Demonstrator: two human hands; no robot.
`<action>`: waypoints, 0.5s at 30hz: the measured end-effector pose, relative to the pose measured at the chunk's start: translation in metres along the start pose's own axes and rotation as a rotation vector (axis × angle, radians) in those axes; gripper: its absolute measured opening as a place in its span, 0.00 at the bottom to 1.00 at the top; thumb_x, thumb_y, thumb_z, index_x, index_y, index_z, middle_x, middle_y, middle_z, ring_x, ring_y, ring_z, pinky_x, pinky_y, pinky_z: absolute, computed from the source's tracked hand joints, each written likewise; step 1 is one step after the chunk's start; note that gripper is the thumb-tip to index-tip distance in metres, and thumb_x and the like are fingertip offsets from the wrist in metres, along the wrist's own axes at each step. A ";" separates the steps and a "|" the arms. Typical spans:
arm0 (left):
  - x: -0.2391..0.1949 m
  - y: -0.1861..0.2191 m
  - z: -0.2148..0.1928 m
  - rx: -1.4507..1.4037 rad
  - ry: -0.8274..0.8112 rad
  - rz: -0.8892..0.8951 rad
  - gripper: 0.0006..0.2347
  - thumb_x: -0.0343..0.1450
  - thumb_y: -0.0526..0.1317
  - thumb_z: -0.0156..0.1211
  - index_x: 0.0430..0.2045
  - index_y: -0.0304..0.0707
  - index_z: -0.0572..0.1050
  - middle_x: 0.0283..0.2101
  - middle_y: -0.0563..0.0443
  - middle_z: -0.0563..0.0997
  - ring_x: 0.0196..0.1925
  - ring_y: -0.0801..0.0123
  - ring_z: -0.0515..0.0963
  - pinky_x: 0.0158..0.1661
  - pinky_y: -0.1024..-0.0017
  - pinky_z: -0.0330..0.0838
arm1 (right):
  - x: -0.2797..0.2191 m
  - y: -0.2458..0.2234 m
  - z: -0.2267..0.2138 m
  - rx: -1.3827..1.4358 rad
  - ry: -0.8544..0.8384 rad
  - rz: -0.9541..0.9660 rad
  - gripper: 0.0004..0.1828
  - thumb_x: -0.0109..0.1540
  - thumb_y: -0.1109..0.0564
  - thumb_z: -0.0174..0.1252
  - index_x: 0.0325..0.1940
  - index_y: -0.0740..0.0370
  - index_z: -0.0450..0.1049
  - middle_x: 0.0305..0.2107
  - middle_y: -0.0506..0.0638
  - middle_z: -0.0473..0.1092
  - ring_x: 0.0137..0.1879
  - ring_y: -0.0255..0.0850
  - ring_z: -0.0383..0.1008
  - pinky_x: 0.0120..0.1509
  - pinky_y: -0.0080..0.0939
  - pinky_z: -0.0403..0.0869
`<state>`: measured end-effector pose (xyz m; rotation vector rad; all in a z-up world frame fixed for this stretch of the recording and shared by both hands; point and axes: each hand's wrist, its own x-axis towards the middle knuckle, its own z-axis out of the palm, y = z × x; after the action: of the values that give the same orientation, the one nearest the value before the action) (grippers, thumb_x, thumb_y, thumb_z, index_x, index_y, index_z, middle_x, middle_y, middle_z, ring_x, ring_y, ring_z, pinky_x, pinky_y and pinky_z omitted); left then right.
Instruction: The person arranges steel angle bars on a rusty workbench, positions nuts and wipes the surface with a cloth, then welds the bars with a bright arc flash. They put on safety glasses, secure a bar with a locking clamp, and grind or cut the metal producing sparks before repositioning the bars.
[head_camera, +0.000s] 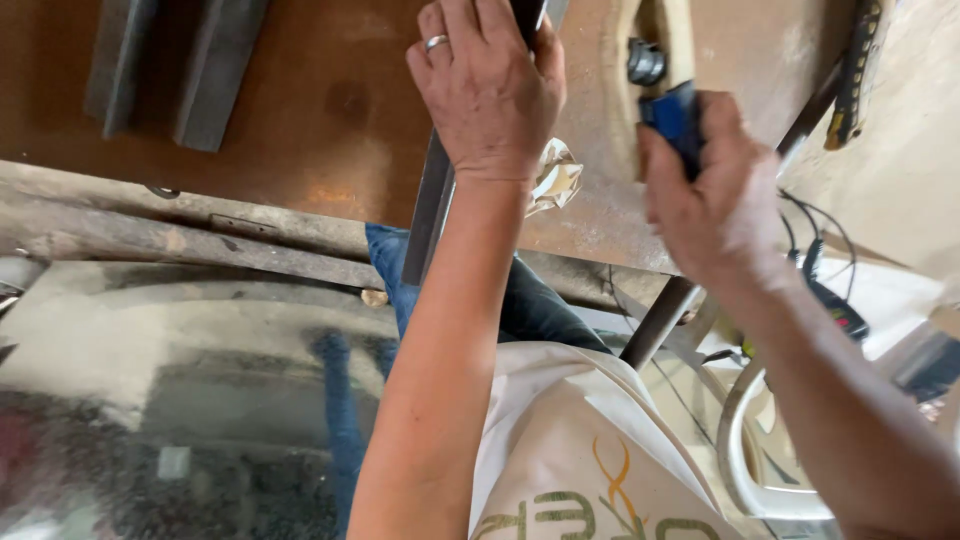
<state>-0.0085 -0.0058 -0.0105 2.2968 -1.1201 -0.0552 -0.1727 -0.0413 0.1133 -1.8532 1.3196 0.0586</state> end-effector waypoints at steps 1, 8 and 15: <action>-0.001 0.001 0.001 0.013 0.025 0.006 0.17 0.68 0.45 0.66 0.44 0.36 0.70 0.47 0.40 0.73 0.53 0.49 0.74 0.48 0.53 0.67 | -0.002 -0.002 0.006 0.020 0.022 0.034 0.12 0.75 0.55 0.50 0.55 0.68 0.62 0.28 0.52 0.72 0.25 0.37 0.75 0.26 0.37 0.73; -0.004 0.007 0.007 0.030 0.038 0.016 0.18 0.71 0.47 0.63 0.46 0.33 0.70 0.50 0.36 0.73 0.55 0.45 0.74 0.50 0.52 0.68 | -0.002 0.002 0.018 0.106 0.089 0.011 0.12 0.74 0.55 0.53 0.53 0.69 0.65 0.19 0.50 0.71 0.24 0.36 0.75 0.28 0.39 0.71; -0.004 0.010 0.008 0.028 0.098 0.058 0.18 0.73 0.47 0.61 0.50 0.33 0.69 0.55 0.37 0.72 0.58 0.44 0.72 0.55 0.51 0.68 | 0.005 0.012 0.020 0.149 0.092 -0.038 0.14 0.74 0.55 0.54 0.54 0.70 0.65 0.21 0.49 0.72 0.25 0.36 0.76 0.28 0.39 0.73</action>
<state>-0.0206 -0.0116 -0.0122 2.2642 -1.1428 0.0943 -0.1722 -0.0333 0.0914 -1.7713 1.3142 -0.1434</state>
